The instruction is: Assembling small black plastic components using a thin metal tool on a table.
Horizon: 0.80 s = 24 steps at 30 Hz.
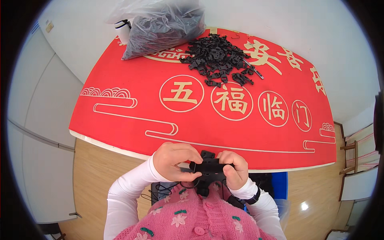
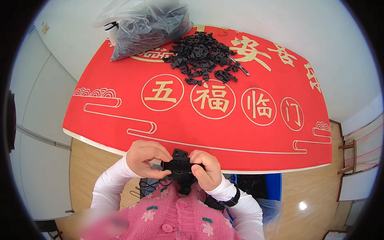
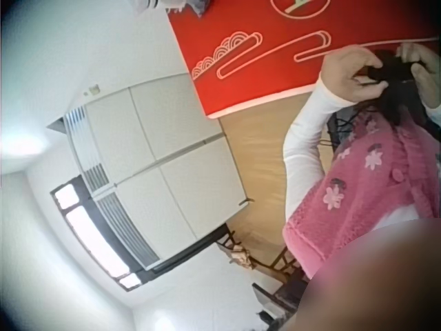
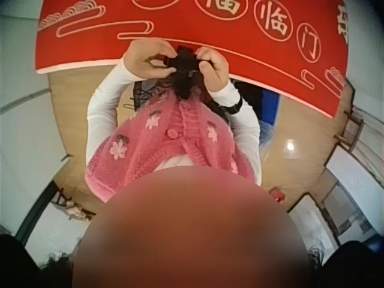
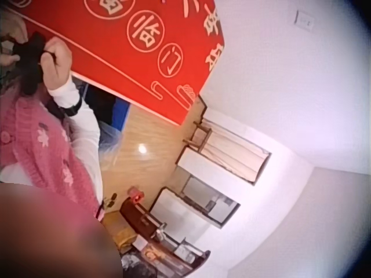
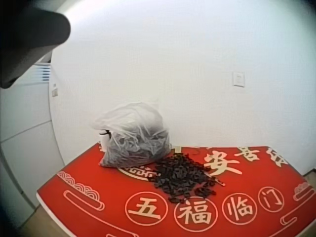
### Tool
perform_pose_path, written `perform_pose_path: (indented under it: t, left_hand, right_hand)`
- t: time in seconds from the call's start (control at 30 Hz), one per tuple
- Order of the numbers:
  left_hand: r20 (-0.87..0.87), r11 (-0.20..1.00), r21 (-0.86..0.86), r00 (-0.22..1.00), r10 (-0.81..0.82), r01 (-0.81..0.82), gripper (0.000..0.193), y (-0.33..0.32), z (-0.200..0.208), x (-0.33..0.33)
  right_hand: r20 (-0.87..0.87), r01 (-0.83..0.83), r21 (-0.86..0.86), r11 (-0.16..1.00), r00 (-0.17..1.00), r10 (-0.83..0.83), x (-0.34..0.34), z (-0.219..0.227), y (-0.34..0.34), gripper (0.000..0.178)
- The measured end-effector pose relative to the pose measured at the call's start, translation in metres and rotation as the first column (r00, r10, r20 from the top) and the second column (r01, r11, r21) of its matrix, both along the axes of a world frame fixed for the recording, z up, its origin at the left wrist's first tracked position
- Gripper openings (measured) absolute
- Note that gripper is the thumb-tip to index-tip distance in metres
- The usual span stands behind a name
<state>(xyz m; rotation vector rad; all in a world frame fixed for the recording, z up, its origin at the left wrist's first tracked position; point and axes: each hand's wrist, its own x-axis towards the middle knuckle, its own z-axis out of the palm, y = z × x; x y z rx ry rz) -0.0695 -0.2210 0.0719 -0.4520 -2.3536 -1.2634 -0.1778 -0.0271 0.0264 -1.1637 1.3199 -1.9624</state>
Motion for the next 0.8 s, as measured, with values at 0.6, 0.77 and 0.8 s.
perform_pose_path:
  t: [0.6,0.77,0.8]
  left_hand:
    - [-0.004,0.921,-0.349,0.983,0.186,-0.175,0.030,0.020,0.001,-0.002]
    - [-0.020,0.945,-0.291,0.988,0.150,-0.149,0.028,0.019,-0.001,-0.001]
    - [-0.025,0.960,-0.251,0.992,0.125,-0.127,0.028,0.018,-0.001,-0.001]
  right_hand:
    - [-0.579,0.054,0.467,0.883,0.773,0.259,-0.025,0.043,-0.011,0.016]
    - [-0.428,-0.091,0.373,0.923,0.866,0.258,-0.024,0.029,-0.010,0.016]
    - [-0.366,-0.137,0.364,0.921,0.889,0.277,-0.023,0.027,-0.010,0.016]
